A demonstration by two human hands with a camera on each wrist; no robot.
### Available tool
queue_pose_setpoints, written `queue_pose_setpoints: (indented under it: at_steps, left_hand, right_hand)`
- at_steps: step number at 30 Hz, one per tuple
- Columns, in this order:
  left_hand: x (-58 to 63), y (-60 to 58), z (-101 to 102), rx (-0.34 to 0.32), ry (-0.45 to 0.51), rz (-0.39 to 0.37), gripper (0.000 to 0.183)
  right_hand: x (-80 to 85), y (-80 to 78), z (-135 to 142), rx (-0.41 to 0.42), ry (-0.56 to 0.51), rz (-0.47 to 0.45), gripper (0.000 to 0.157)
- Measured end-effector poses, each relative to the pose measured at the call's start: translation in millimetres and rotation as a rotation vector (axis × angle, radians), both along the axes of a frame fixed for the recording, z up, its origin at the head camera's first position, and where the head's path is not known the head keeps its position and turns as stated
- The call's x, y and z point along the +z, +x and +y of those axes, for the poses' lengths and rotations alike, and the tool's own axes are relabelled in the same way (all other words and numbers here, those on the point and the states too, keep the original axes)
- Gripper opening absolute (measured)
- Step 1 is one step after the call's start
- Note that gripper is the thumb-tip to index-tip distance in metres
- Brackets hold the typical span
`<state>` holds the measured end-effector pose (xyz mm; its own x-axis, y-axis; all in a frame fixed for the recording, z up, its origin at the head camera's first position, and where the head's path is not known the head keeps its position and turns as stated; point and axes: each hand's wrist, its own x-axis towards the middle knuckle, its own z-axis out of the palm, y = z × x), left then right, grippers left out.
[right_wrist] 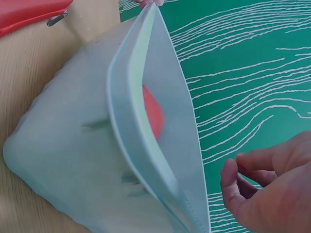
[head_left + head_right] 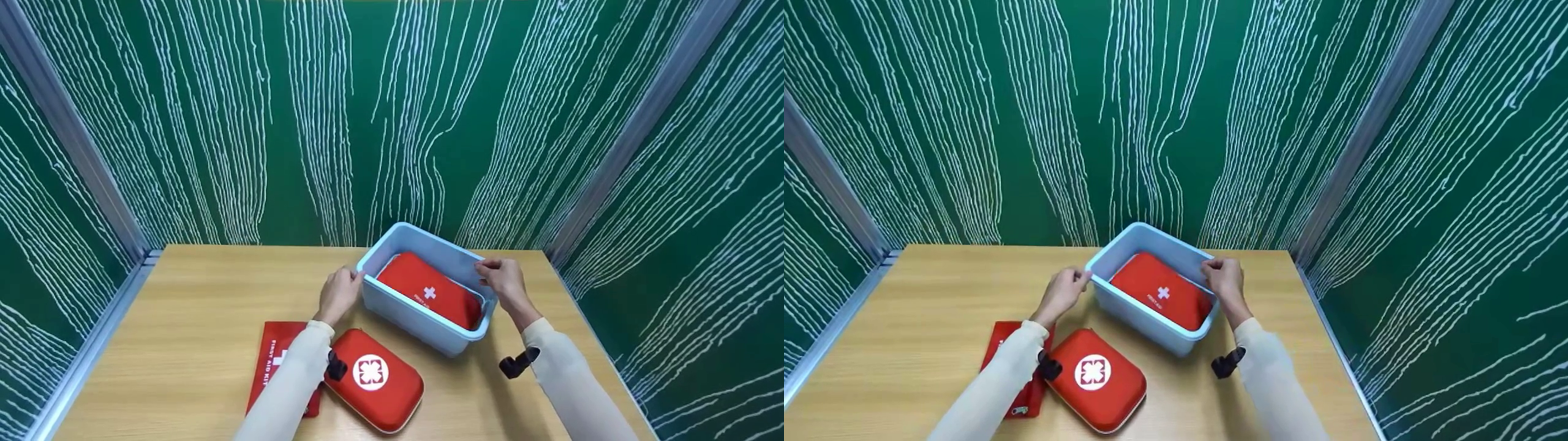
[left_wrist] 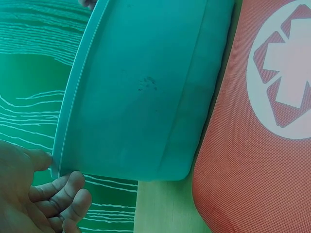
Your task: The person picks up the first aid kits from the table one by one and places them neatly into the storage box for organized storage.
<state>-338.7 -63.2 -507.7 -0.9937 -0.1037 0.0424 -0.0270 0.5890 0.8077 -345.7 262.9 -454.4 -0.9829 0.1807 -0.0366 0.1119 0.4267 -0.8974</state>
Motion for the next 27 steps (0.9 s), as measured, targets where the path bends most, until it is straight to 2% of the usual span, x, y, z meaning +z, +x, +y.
queue_pose_setpoints:
  at_steps: [7,16,27]
  left_hand:
    - [0.6,0.0,1,-0.006,0.001,-0.007,0.022]
    - [-2.5,0.3,-1,-0.011,-0.039,0.048,0.023]
    - [-0.4,1.4,-2,-0.016,0.042,-0.056,0.023]
  right_hand:
    - [2.2,4.7,7,-0.003,0.001,-0.042,0.029]
    - [-2.5,12.7,23,-0.006,-0.026,0.038,0.031]
    - [-9.1,29.0,55,-0.062,-0.054,0.030,0.037]
